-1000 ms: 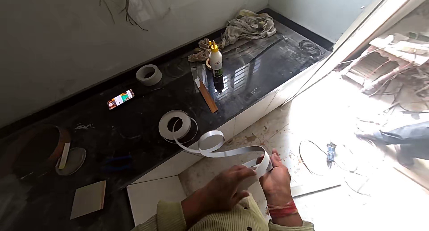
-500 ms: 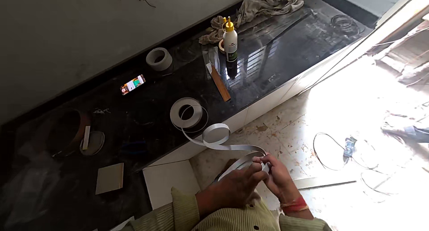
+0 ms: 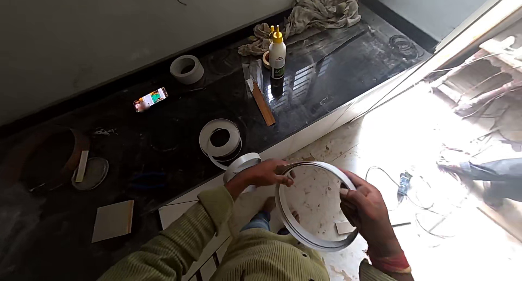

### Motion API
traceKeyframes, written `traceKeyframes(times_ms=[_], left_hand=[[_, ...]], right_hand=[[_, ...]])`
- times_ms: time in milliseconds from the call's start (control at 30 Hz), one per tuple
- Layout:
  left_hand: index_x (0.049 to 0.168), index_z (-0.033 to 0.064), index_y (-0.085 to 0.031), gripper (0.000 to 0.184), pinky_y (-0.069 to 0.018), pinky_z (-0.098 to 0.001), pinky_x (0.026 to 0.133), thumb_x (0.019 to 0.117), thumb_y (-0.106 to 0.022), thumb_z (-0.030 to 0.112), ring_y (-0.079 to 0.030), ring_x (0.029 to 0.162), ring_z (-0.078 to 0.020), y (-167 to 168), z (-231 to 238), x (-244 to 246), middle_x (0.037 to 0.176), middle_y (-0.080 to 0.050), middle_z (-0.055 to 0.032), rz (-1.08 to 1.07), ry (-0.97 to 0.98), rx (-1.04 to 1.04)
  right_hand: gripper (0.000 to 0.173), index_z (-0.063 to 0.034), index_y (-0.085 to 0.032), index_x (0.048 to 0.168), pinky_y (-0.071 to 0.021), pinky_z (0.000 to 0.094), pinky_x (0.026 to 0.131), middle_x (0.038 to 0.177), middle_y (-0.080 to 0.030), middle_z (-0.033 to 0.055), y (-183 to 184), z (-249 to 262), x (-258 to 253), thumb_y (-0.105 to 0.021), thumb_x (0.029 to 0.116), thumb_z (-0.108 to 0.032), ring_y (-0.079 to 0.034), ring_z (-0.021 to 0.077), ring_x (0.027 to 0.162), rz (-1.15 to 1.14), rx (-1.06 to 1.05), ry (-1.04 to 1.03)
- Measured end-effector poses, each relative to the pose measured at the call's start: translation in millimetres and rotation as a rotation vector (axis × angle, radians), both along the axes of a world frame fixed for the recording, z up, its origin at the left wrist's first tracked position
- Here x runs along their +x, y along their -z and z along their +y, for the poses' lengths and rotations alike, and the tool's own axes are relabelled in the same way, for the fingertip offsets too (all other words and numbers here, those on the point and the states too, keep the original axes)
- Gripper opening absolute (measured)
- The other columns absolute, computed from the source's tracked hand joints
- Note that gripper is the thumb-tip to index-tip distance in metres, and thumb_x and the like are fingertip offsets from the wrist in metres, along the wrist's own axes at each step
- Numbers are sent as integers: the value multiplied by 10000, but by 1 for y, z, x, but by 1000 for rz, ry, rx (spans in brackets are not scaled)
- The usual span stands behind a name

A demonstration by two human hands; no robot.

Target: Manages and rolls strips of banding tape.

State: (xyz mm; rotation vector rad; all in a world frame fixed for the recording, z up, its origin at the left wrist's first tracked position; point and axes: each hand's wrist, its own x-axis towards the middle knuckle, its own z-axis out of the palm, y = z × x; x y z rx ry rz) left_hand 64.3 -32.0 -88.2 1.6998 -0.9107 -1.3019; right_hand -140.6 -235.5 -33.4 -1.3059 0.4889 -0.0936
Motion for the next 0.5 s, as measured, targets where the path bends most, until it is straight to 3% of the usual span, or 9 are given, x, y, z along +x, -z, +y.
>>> traceKeyframes(times_ms=[67, 133, 167, 200, 267, 367, 433, 500], left_hand=[[1077, -10, -661, 152, -585, -300, 772, 1033, -565, 100, -693, 791, -116, -13, 0, -3, 896, -733, -71, 94, -107, -130], [1123, 30, -652, 215, -556, -340, 690, 1081, -504, 181, -649, 717, -156, -30, -4, -11, 838, -680, -74, -234, -211, -68], [1173, 46, -667, 243, -561, -413, 741, 1087, -500, 200, -661, 781, -214, -38, -7, -16, 899, -684, -102, -464, -240, -33], [1190, 49, -685, 237, -578, -463, 800, 1072, -518, 167, -692, 868, -260, -44, -10, -20, 972, -702, -126, -656, -243, -26], [1150, 58, -720, 215, -585, -477, 811, 1011, -557, 75, -701, 934, -295, -51, -12, -29, 995, -707, -138, -882, -214, -72], [1109, 74, -718, 174, -574, -444, 765, 987, -594, 75, -675, 903, -281, -61, -19, -39, 946, -681, -113, -954, -122, -158], [1225, 67, -667, 249, -564, -429, 769, 998, -645, 168, -664, 925, -274, -68, -20, -42, 996, -667, -112, -947, -118, -192], [1375, 66, -593, 439, -569, -412, 906, 967, -706, 181, -654, 1086, -258, -83, -8, -38, 1182, -653, -125, -935, -175, -285]], right_hand=[[478, -132, -636, 1371, -363, 192, 352, 556, -473, -70, 11, 5, -5, -619, 912, -264, -364, 17, 375, -147, -115, 135], [501, -60, -602, 1363, -455, 220, 434, 703, -593, -43, 20, 11, -9, -620, 899, -247, -493, 51, 478, -119, -318, 165], [499, -54, -606, 1329, -498, 246, 494, 760, -623, -33, 18, 12, -10, -648, 867, -235, -555, 72, 551, -26, -438, 118], [526, -81, -620, 1325, -510, 282, 542, 796, -634, -33, 14, 12, -9, -688, 835, -260, -577, 85, 610, 91, -570, 37], [621, -172, -584, 1405, -538, 338, 590, 834, -644, -39, 1, 13, 0, -716, 842, -397, -599, 100, 659, 249, -758, -159], [528, -244, -650, 1346, -509, 353, 553, 808, -653, -44, -23, 29, 25, -592, 952, -591, -569, 102, 608, 208, -877, -202], [458, -225, -718, 1237, -511, 309, 578, 841, -687, -62, -28, 39, 34, -499, 1007, -554, -590, 58, 646, 97, -929, -95], [436, -169, -737, 1220, -560, 355, 682, 945, -740, -16, -27, 34, 38, -473, 1044, -468, -665, 82, 767, 70, -921, -20]])
